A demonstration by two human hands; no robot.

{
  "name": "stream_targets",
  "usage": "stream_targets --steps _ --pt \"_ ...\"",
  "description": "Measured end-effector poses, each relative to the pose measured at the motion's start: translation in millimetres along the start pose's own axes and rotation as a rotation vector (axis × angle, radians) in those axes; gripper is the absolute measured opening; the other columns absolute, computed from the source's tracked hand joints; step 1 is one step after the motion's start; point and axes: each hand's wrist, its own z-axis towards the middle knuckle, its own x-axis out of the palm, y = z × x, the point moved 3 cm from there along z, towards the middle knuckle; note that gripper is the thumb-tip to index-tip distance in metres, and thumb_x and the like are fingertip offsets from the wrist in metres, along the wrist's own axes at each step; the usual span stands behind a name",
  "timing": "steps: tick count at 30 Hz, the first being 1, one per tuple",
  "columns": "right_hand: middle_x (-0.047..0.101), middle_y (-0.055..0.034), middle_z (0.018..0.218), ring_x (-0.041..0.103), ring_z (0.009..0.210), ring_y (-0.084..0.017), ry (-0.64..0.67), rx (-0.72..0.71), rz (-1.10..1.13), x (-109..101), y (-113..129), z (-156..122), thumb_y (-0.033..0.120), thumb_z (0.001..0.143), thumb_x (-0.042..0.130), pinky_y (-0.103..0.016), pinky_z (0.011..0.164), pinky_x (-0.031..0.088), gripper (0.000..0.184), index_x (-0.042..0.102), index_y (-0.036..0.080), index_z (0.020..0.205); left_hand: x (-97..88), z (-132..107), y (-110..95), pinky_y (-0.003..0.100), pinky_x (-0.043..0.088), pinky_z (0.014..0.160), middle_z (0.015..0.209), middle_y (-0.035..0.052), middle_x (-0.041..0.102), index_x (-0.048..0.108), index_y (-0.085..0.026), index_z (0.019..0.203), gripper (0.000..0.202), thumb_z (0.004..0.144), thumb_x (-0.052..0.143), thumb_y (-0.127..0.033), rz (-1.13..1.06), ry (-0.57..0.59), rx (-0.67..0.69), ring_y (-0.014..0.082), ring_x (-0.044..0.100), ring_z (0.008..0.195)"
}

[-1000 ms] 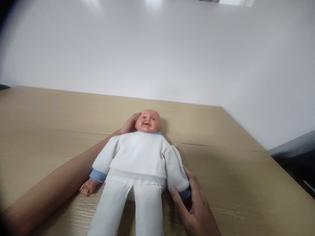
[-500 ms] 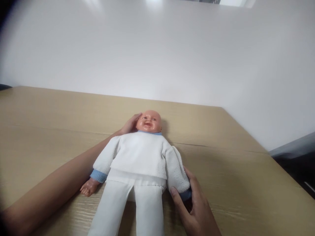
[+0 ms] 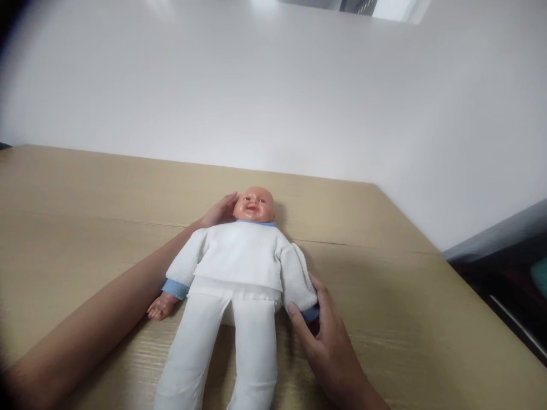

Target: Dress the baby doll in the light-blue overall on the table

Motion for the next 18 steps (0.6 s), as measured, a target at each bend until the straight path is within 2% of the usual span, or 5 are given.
stream_targets --steps 5,10,12,14,18 --pt "0.062 -0.0149 0.153 0.065 0.134 -0.034 0.000 -0.058 0.023 1.4 -1.9 2.4 0.062 0.100 0.063 -0.053 0.119 0.050 0.067 0.047 0.026 0.154 -10.3 -21.1 -6.1 0.044 0.040 0.131 0.150 0.0078 0.069 0.076 -0.021 0.124 0.040 0.094 0.072 -0.047 -0.045 -0.138 0.138 0.0295 0.057 0.147" --pt "0.064 -0.0171 0.151 0.067 0.131 -0.034 -0.021 -0.101 0.022 3.7 -6.6 3.7 0.060 0.101 0.062 -0.054 0.114 0.053 0.068 0.046 0.022 0.155 -15.0 -52.9 -1.7 0.051 0.033 0.136 0.162 0.0107 0.058 0.076 -0.021 0.123 0.040 0.090 0.076 -0.045 -0.060 -0.220 0.156 0.0326 0.045 0.158" --pt "0.065 -0.0176 0.150 0.068 0.129 -0.034 -0.028 -0.123 0.028 4.9 -7.2 4.9 0.060 0.101 0.061 -0.054 0.113 0.054 0.068 0.046 0.021 0.155 -9.7 -71.9 -0.9 0.053 0.032 0.136 0.164 0.0104 0.057 0.075 -0.022 0.127 0.045 0.091 0.077 -0.049 -0.018 -0.217 0.158 0.0337 0.043 0.159" --pt "0.065 -0.0188 0.148 0.068 0.128 -0.034 -0.037 -0.142 0.025 5.3 -7.2 6.4 0.060 0.101 0.061 -0.054 0.111 0.055 0.069 0.046 0.019 0.155 -1.0 -94.6 -1.7 0.050 0.030 0.136 0.164 0.0104 0.057 0.074 -0.023 0.131 0.050 0.092 0.076 -0.055 0.097 -0.239 0.173 0.0338 0.042 0.160" --pt "0.062 -0.0200 0.153 0.066 0.135 -0.034 -0.019 -0.202 0.020 0.4 -6.6 -0.1 0.057 0.101 0.060 -0.054 0.115 0.053 0.070 0.044 0.018 0.156 18.0 -146.6 -4.4 0.042 0.035 0.132 0.155 0.0136 0.065 0.074 -0.019 0.131 0.060 0.088 0.079 -0.061 0.388 -0.384 0.260 0.0347 0.051 0.152"
